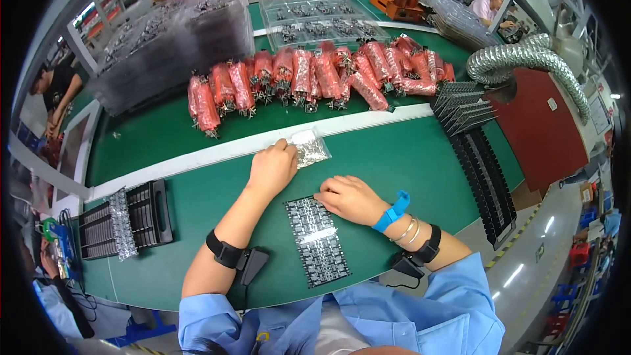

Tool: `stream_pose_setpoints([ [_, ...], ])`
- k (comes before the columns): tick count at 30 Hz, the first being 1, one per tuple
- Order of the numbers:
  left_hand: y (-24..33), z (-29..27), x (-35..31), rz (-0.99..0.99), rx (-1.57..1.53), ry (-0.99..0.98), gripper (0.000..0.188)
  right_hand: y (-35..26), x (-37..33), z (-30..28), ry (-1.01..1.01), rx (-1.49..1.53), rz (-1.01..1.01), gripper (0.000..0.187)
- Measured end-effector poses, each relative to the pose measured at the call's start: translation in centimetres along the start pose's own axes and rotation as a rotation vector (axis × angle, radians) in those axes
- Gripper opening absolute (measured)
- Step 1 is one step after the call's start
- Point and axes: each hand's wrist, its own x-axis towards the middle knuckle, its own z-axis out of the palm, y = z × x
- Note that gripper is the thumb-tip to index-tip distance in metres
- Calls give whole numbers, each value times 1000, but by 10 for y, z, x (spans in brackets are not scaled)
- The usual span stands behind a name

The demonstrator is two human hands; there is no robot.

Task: The person picks up small metal components from a plastic bag and inserts them one by one into a circuit board. After filling the board, they place it onto a black tray and set the tray into a storage rack.

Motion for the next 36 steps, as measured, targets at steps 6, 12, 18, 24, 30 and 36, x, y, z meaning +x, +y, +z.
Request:
stream_pose_setpoints([
  [6, -7, -2, -4, -50, -216, 49, 6, -1, -8, -7, -20, -159, -44, 21],
  [12, -19, -1, -1, -88, -471, -6, 7, 8, -2, -16, -19, 90, 33, 19],
  [18, -19, -12, 4, -195, -505, -34, 9, 40, 63, 5, 97, 223, 81, 17],
  [24, -23, -13, -5, -116, -384, 28, 9, 49, 84, 27, 10, 105, 126, 15],
  [30, -14, -33, -32, -199, -499, 5, 13, 55, 85, 41, -5, -98, 44, 10],
  [36, 19, -66, -94, -402, -649, -164, 16, 48, 88, 34, -22, -280, -26, 6],
])
